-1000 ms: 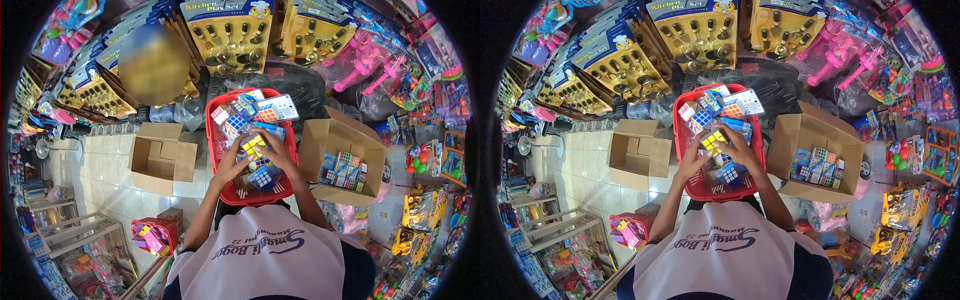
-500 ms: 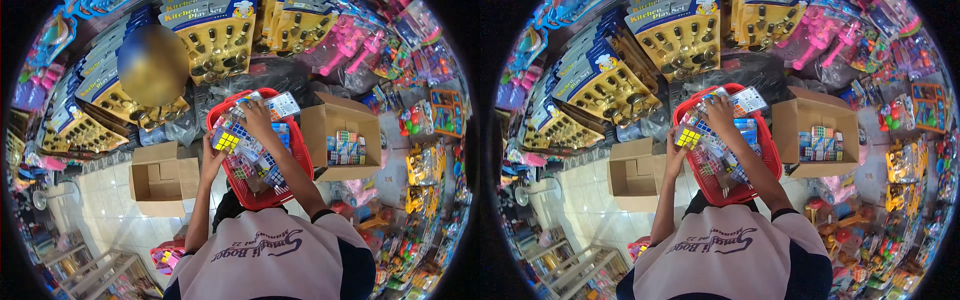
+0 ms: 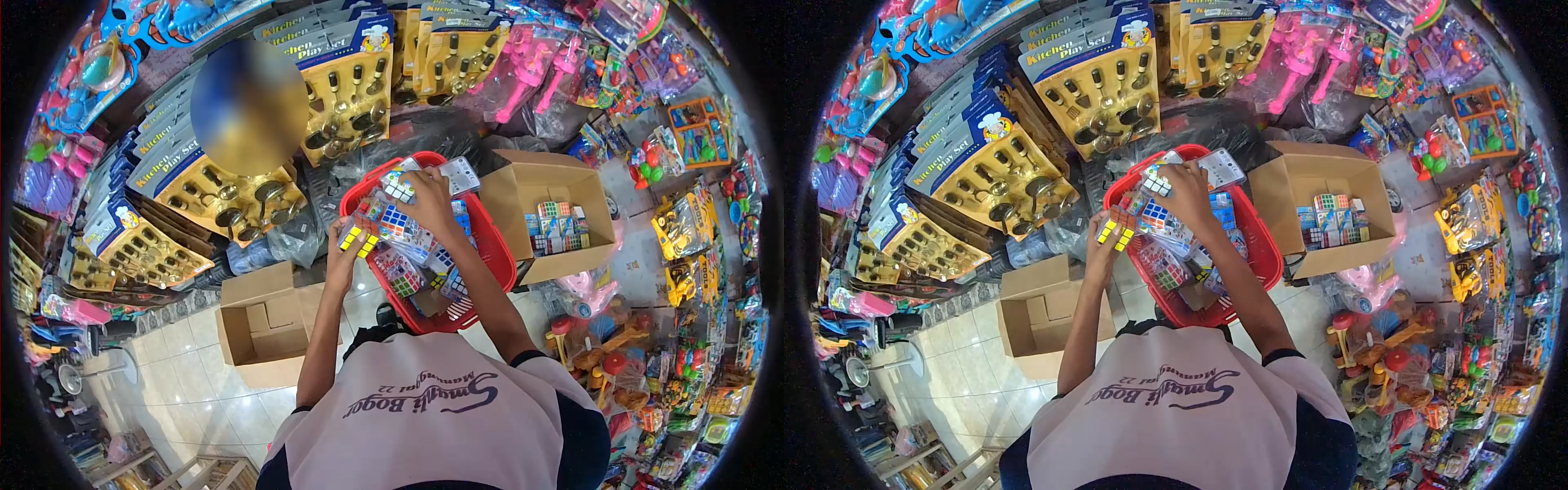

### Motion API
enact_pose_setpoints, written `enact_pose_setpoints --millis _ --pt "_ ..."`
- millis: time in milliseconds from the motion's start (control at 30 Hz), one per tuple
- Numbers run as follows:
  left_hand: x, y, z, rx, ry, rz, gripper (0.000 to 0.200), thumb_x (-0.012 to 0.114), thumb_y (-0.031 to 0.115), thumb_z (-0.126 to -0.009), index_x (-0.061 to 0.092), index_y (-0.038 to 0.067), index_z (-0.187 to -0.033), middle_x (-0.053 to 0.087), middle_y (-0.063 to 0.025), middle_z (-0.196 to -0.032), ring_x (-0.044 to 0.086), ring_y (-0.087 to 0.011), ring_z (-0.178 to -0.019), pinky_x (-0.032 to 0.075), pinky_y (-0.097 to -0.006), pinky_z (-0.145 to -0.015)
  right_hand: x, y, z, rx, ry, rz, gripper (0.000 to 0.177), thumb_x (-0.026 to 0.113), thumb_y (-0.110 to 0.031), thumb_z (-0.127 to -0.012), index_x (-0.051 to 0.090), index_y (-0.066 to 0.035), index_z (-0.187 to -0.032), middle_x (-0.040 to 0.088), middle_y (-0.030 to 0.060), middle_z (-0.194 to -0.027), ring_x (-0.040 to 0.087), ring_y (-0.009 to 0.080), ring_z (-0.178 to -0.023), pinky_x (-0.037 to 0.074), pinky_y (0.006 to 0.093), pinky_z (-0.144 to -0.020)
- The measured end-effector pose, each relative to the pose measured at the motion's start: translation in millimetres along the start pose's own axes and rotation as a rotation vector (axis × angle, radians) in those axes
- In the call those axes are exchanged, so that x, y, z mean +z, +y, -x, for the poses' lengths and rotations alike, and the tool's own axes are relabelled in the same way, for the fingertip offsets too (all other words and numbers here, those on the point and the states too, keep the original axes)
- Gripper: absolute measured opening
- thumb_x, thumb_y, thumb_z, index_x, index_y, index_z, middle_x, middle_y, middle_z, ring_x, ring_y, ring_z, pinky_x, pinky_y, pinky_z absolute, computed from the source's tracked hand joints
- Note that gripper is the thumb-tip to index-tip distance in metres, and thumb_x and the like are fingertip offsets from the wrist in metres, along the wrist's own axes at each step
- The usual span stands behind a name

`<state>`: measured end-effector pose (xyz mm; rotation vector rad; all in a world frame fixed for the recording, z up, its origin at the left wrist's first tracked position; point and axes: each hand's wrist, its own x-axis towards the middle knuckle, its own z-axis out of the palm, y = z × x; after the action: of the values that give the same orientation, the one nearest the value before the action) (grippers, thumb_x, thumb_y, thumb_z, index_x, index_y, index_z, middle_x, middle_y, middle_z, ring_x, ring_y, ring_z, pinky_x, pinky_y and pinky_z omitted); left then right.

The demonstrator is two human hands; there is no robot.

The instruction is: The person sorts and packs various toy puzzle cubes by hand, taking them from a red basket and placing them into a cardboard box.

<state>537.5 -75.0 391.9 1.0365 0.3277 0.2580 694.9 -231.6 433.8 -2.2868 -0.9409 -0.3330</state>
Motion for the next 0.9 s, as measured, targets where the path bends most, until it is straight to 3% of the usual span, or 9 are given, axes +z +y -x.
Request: enact_pose_setpoints --millis 233,267,367,500,533,633,767,800,900 --pt "-0.6 12.4 8.6 -0.051 -0.2 -0.111 0.058 0.073 0.011 -0.074 0.045 0.005 -0.124 0.049 -0.01 -0.122 0.05 -0.0171 -0.111 0.04 -0.0314 -0.095 -9.4 -19.4 30.1 0.079 0.079 -0.586 0.035 0.071 -0.019 -0.076 0.057 -0.004 -0.104 0.059 0.0136 -0.1 0.058 0.0268 -0.093 0.044 0.0343 -0.083" --pt "2.0 15.6 10.7 -0.013 -0.249 -0.144 0.058 0.074 0.011 -0.072 0.047 0.004 -0.123 0.048 -0.0102 -0.125 0.049 -0.0178 -0.112 0.039 -0.0322 -0.096 -3.5 -21.3 35.4 0.055 0.115 -0.56 0.03 0.068 -0.017 -0.082 0.056 -0.003 -0.106 0.059 0.0091 -0.098 0.057 0.0163 -0.09 0.044 0.0287 -0.079" --pt "-5.3 12.8 13.8 0.015 -0.327 -0.212 0.064 0.076 0.013 -0.064 0.05 0.005 -0.122 0.039 -0.0096 -0.136 0.046 -0.02 -0.119 0.035 -0.0339 -0.101 2.1 -34.7 46.5 0.245 -0.069 -0.793 0.031 0.066 -0.018 -0.084 0.056 -0.002 -0.108 0.059 0.0049 -0.099 0.055 0.009 -0.085 0.044 0.0247 -0.075" --pt "-13.2 13.4 20.1 -0.043 -0.392 -0.157 0.068 0.077 0.014 -0.061 0.05 0.006 -0.122 0.039 -0.0088 -0.136 0.045 -0.0194 -0.119 0.034 -0.0326 -0.102 16.6 -40.7 54.0 0.311 -0.249 -0.95 0.027 0.063 -0.018 -0.087 0.056 -0.004 -0.109 0.063 0.0088 -0.093 0.059 0.0134 -0.082 0.046 0.0285 -0.072" --pt "-16.1 15.2 22.4 -0.091 -0.399 -0.134 0.068 0.077 0.014 -0.06 0.05 0.006 -0.122 0.041 -0.0081 -0.134 0.045 -0.0192 -0.119 0.034 -0.0323 -0.102 21.0 -42.5 54.3 0.209 -0.198 -0.944 0.025 0.06 -0.019 -0.09 0.057 -0.004 -0.109 0.064 0.0062 -0.09 0.057 0.0099 -0.075 0.046 0.0261 -0.066" --pt "-12.0 25.8 22.3 -0.008 -0.456 -0.318 0.068 0.077 0.014 -0.058 0.051 0.006 -0.121 0.045 -0.0056 -0.126 0.046 -0.0188 -0.116 0.034 -0.0314 -0.1 27.6 -39.3 51.0 0.218 -0.358 -0.874 0.025 0.056 -0.014 -0.091 0.057 0.0 -0.111 0.062 0.006 -0.1 0.056 0.0106 -0.092 0.046 0.0256 -0.081" --pt "-29.1 11.2 21.1 0.013 -0.364 -0.24 0.064 0.076 0.018 -0.061 0.052 0.006 -0.119 0.048 -0.0042 -0.12 0.047 -0.0176 -0.114 0.036 -0.0302 -0.098 36.8 -28.1 35.3 0.124 -0.325 -0.982 0.023 0.052 -0.016 -0.094 0.058 0.0 -0.109 0.062 0.0087 -0.102 0.057 0.0155 -0.099 0.045 0.0298 -0.085" --pt "-30.6 12.2 22.6 0.047 -0.338 -0.242 0.064 0.075 0.02 -0.063 0.05 0.004 -0.121 0.05 -0.005 -0.119 0.05 -0.0179 -0.112 0.038 -0.0305 -0.097 47.4 -22.3 27.4 0.038 -0.222 -0.847 0.025 0.057 -0.014 -0.089 0.058 -0.001 -0.111 0.062 0.0117 -0.105 0.058 0.0233 -0.102 0.044 0.0341 -0.088" --pt "-45.2 8.5 22.7 0.016 -0.275 -0.104 0.075 0.077 0.032 -0.065 0.043 0.004 -0.125 0.054 -0.0087 -0.118 0.056 -0.0204 -0.109 0.046 -0.033 -0.093 58.0 -19.9 11.8 -0.037 -0.169 -0.543 0.034 0.065 -0.013 -0.08 0.057 -0.008 -0.113 0.061 0.014 -0.106 0.057 0.031 -0.103 0.044 0.0383 -0.089"
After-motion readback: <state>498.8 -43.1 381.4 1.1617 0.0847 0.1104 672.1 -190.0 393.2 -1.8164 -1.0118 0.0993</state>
